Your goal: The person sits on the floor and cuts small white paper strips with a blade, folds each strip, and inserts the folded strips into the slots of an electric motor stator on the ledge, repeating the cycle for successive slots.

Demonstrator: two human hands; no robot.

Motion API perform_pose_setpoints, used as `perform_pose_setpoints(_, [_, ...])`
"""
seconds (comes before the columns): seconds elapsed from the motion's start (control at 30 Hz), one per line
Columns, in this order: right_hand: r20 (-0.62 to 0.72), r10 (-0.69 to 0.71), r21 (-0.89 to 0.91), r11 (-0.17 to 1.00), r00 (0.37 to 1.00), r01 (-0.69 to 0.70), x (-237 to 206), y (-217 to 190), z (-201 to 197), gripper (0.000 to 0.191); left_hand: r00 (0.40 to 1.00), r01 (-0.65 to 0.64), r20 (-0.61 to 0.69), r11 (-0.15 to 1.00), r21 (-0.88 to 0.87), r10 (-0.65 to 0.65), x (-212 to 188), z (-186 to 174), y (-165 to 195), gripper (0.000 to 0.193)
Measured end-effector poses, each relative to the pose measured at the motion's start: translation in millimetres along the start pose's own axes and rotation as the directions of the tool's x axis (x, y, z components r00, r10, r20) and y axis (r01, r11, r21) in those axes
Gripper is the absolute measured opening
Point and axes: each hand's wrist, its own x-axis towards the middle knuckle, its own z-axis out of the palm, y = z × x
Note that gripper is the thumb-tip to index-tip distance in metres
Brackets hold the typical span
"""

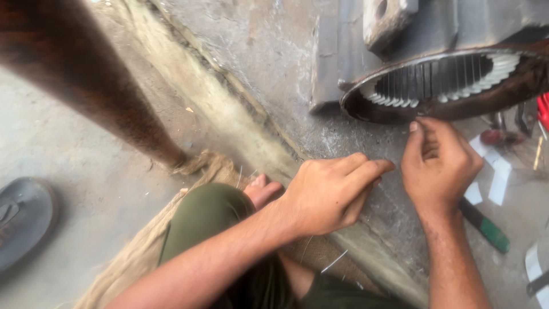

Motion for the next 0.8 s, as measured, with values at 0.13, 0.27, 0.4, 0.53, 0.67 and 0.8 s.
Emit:
perform_pose_setpoints(0.13, [-0.017,0.118,-0.062,0.991,0.993,-0.118,-32.2,35.1,-21.0,0.004,0.997,0.003,-0.079,0.996,-0.087,-0.010,0.7,-5.3,0.6,0.030])
perform_pose_setpoints(0.27, [-0.042,0.400,-0.066,0.913,0.916,-0.402,-45.5,96.4,-69.5,0.009,0.999,0.017,-0.047,0.994,-0.106,-0.022,3.7,-5.0,0.3,0.028])
perform_pose_setpoints(0.4, [0.112,0.412,-0.210,0.899,0.904,-0.384,-54.0,127.8,-89.7,0.020,0.999,-0.026,-0.035,0.993,-0.118,0.022,3.8,1.8,3.7,0.026])
perform_pose_setpoints(0.53, [0.196,0.372,-0.354,0.890,0.907,-0.289,-51.8,127.6,-74.9,0.028,0.999,-0.029,0.029,0.992,-0.124,0.033,3.5,6.4,8.5,0.025])
perform_pose_setpoints(0.67, [0.155,0.330,-0.426,0.872,0.931,-0.239,-46.9,118.4,-65.5,0.029,0.995,0.021,0.098,0.997,-0.072,-0.014,2.5,6.0,13.5,0.028])
perform_pose_setpoints(0.8, [0.195,0.300,-0.444,0.876,0.934,-0.189,-49.9,114.9,-65.3,0.019,0.996,0.001,0.086,0.997,-0.074,0.005,3.6,6.6,16.7,0.030])
